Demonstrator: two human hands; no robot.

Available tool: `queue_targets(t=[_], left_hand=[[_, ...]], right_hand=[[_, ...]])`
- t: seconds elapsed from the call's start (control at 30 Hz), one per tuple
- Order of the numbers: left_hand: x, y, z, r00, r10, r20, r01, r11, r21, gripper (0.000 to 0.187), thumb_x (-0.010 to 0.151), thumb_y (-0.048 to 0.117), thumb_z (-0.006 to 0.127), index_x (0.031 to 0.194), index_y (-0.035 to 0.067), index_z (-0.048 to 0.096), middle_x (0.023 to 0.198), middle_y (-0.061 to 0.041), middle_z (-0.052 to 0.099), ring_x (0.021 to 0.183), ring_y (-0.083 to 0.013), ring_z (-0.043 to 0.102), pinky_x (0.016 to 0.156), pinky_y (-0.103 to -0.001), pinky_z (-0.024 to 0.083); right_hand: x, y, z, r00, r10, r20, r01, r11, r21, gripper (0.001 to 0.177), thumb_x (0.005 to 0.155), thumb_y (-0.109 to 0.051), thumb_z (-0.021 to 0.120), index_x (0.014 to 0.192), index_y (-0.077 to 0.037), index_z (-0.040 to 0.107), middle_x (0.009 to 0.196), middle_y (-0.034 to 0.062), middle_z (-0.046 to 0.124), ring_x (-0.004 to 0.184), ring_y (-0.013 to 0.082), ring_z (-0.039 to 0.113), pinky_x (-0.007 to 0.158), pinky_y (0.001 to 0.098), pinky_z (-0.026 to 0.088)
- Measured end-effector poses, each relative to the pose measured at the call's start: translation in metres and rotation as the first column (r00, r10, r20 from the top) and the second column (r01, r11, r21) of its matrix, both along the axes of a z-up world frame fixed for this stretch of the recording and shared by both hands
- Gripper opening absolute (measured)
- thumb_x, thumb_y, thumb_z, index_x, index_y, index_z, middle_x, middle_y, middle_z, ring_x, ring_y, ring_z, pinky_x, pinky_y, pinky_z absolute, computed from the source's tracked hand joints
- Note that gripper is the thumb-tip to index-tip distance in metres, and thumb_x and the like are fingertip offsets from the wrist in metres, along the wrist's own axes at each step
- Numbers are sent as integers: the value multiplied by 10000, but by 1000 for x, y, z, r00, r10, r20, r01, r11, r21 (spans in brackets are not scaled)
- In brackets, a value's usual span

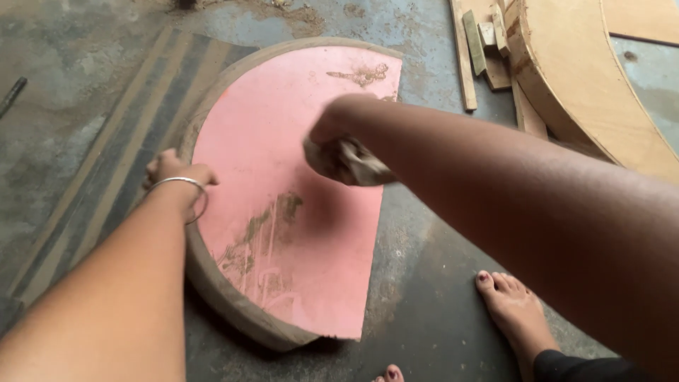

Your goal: The recorder is sanding and cleaning wooden furniture components using a rag and abrasive tools in a workshop setting.

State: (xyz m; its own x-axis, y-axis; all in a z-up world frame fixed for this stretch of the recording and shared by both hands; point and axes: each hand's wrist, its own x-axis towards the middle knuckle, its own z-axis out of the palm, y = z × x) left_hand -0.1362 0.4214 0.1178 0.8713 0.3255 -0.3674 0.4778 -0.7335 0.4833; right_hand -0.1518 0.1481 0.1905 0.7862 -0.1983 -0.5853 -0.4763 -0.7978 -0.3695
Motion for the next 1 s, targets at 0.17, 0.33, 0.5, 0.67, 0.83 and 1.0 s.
queue_targets(t=[0.17, 0.33, 0.5, 0.67, 0.83, 1.0], left_hand=[[21, -51, 6, 980, -135, 149, 123, 988, 90, 1100, 576, 225, 969, 1506, 192, 382, 1578, -78, 315, 1441, -345, 271, 1156, -499, 302], [23, -91, 47, 951, -181, 250, 166, 983, 81, 824, 683, 285, 900, 1402, 172, 514, 1439, -119, 501, 1344, -368, 430, 1086, -492, 382], [38, -68, -35, 843, -330, 426, 309, 944, 119, 533, 825, 153, 743, 1334, 91, 598, 1304, -212, 656, 1266, -416, 557, 1066, -493, 453], [24, -80, 18, 922, -331, 203, 295, 937, 188, 760, 724, 112, 775, 1439, 170, 523, 1367, -188, 600, 1325, -373, 515, 1102, -467, 430], [22, -82, 21, 949, -291, 120, 265, 944, 198, 966, 699, 113, 800, 1565, 179, 377, 1424, -203, 527, 1351, -387, 461, 1115, -459, 388], [20, -80, 24, 860, -509, 32, 487, 838, 245, 976, 627, 244, 928, 1474, 132, 457, 1512, -146, 519, 1411, -339, 470, 1161, -419, 397]], right_hand=[[53, 22, 20, 916, 248, 317, -184, 959, -218, 737, 760, -589, 652, 1389, -219, 546, 1134, 130, 727, 1033, 301, 731, 878, 438, 567], [35, 54, 19, 802, 265, 535, -222, 964, -146, 854, 761, -653, 702, 1457, -253, 411, 1168, 203, 628, 1001, 389, 689, 820, 478, 560], [47, 33, -9, 695, 472, 543, -408, 880, -243, 679, 863, -549, 665, 1457, -317, 432, 1127, 183, 680, 1030, 388, 677, 851, 511, 548], [81, 25, -34, 467, 673, 573, -601, 718, -353, 702, 820, -544, 723, 1402, -272, 441, 1184, 177, 651, 1125, 386, 618, 869, 524, 523], [94, 33, -50, 588, 654, 477, -671, 723, -165, 721, 793, -452, 779, 1390, -247, 431, 1266, 218, 585, 1135, 418, 605, 901, 516, 528], [92, 31, -57, 409, 563, 718, -694, 703, -156, 808, 678, -376, 812, 1395, -289, 449, 1230, 232, 575, 1052, 429, 625, 785, 511, 552]])
